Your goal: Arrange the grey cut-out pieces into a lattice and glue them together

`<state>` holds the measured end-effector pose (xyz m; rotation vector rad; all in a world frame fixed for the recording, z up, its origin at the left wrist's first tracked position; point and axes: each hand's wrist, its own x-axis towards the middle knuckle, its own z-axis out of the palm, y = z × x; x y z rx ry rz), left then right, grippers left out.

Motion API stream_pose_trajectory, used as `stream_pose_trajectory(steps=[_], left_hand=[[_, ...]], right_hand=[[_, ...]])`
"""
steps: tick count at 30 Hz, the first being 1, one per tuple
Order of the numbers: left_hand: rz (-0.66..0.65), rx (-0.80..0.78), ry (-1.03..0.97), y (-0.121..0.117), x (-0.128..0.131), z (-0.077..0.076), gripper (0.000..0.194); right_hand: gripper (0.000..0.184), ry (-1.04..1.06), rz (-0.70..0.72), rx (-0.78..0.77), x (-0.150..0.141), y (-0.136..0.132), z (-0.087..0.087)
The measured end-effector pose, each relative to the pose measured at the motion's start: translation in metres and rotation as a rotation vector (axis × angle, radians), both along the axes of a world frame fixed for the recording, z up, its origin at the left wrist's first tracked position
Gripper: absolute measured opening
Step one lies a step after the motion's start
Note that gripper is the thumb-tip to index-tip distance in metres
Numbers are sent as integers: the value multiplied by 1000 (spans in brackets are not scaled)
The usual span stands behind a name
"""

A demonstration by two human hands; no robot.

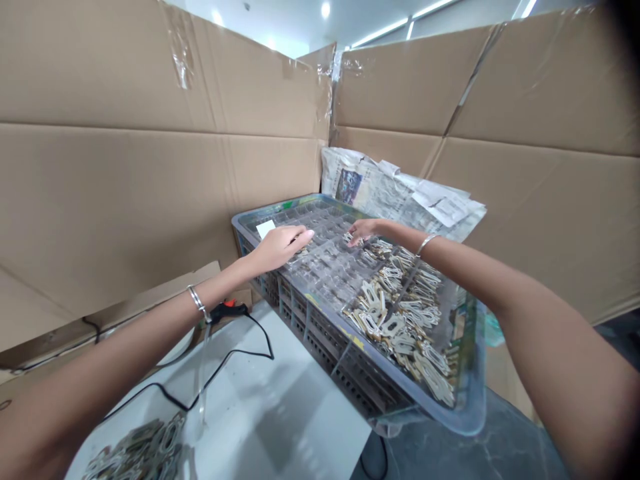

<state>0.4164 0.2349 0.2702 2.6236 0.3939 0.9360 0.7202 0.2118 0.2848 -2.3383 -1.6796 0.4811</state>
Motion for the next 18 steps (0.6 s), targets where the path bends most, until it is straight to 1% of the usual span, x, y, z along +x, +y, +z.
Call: stream_pose_trajectory(steps=[2,3,6,9,11,13,14,16,18], left_hand=[[4,-24,-9,-2,-6,1,42],[7,-40,-16,-4,-10,2,42],[27,-89,-43,-15,-32,2,42],[54,-138,-32,-35,-69,-7,40],[62,-131,2,-50,-100,-20,39],[64,-85,57,-67,-135,-38,37],[70,-66,84,-75,-153,-49,37],[82,-48,130,-90,-188,-74,34],[116,-73,194,-105,-222,-99,32]], right_hand=[[43,112,62,-127,6,-1,5],[47,152,76,-145,8,-2,8],[47,195,87,-40,10,-6,22],[46,267,148,83,-5,-11,40],[45,338,229,142,-29,-16,51],[46,398,328,147,-64,-24,59],[49,441,398,138,-84,-29,61],[54,518,554,111,-129,-40,61],[50,511,805,-2,-175,-50,55]])
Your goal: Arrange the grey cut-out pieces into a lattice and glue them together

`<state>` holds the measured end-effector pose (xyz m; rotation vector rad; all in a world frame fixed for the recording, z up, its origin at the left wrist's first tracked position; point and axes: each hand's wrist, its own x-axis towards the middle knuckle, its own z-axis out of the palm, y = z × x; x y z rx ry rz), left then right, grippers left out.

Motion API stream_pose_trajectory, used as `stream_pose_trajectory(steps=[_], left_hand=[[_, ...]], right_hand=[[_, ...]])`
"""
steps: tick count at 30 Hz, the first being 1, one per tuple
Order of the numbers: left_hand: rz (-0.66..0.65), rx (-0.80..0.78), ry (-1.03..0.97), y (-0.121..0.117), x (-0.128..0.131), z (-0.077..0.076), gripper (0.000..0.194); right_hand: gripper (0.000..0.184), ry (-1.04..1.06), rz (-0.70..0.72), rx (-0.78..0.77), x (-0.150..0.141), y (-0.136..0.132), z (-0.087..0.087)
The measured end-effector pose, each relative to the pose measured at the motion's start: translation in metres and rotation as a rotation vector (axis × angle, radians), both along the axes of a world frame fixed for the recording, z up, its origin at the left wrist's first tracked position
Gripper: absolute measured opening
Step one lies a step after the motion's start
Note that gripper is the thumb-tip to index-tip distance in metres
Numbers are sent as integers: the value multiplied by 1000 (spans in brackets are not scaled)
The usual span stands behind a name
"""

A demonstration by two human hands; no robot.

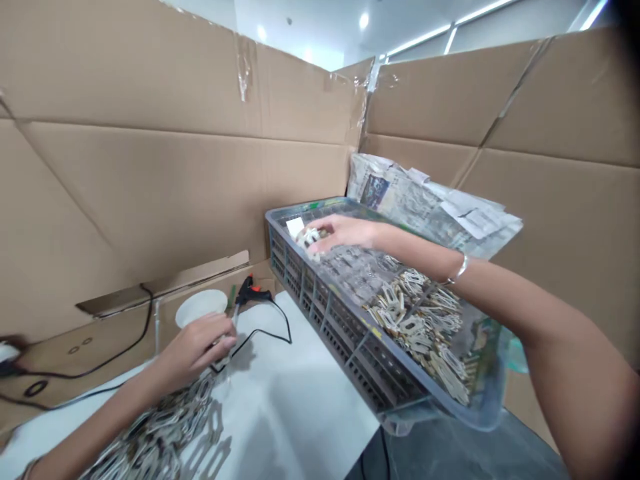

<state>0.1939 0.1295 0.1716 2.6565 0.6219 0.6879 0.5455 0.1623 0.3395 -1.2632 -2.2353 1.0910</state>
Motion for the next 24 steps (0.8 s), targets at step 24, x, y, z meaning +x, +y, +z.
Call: stream_pose_trajectory(steps=[24], left_hand=[[889,-289,82,-87,-142,-93,42]], right_hand=[[48,-379,518,-214,-296,-13,-199]])
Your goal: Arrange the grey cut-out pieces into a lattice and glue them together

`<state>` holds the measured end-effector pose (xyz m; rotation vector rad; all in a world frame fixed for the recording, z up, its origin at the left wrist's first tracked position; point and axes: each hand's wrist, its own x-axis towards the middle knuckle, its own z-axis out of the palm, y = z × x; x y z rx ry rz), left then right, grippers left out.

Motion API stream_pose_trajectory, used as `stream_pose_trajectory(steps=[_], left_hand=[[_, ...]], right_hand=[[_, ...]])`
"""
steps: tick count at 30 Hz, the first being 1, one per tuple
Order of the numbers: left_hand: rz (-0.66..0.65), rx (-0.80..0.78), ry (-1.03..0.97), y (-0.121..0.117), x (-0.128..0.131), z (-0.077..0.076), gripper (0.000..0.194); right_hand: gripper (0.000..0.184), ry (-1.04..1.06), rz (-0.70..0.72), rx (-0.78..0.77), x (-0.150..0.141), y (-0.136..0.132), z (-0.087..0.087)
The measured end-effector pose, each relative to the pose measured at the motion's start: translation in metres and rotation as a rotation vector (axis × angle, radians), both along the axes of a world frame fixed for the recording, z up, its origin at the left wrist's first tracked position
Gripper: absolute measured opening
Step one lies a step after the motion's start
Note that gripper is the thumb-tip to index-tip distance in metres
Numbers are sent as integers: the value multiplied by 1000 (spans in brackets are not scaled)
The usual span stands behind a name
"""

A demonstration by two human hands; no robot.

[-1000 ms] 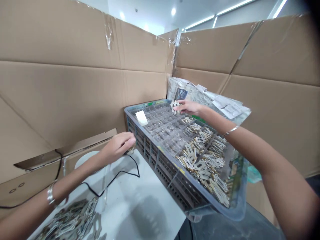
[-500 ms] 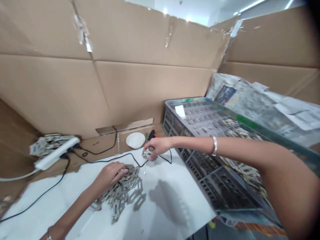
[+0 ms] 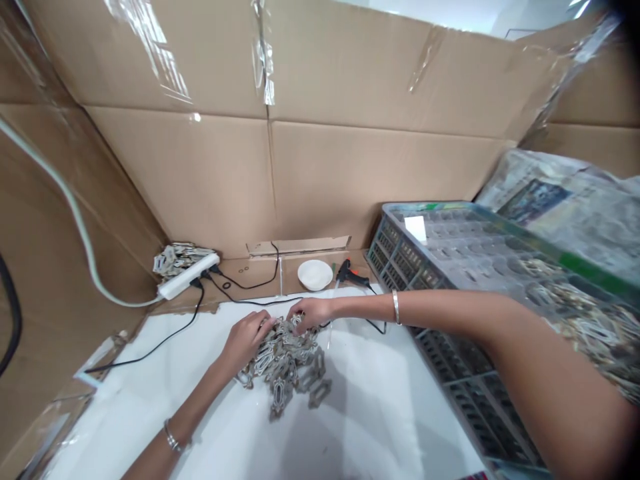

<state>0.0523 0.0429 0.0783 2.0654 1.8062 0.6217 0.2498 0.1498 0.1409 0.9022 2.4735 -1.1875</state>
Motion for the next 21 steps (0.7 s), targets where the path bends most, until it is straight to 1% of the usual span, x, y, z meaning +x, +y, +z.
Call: stream_pose_trajectory(steps=[3,5,6,10,13,15,17,21], left_hand=[[85,-44,-118,-3,-6,-3,38],[118,-41,-176,-3,-10,-6,37],[126,-26,-193,-4,-12,-8,37],[151,44,-214,-4,-21,-18,41],[178,81,-225,-6,-25,-23,45],[183,96,-234,-9,-25,-23,46],[187,114,-245,-13,-25,-23,46],[240,162,-260,-23,-31,-24,45]], right_hand=[[40,29,-8,-52,-6,2,-8],[33,42,4,-26,-8,2,-11],[33,51,6,-11,-9,2,-11],[36,152,-30,35,-12,5,-10],[29,207,-88,88,-18,10,-9],[27,218,-137,131,-24,12,-8],[28,241,-178,166,-29,13,-8],[29,296,-200,193,-31,11,-11]])
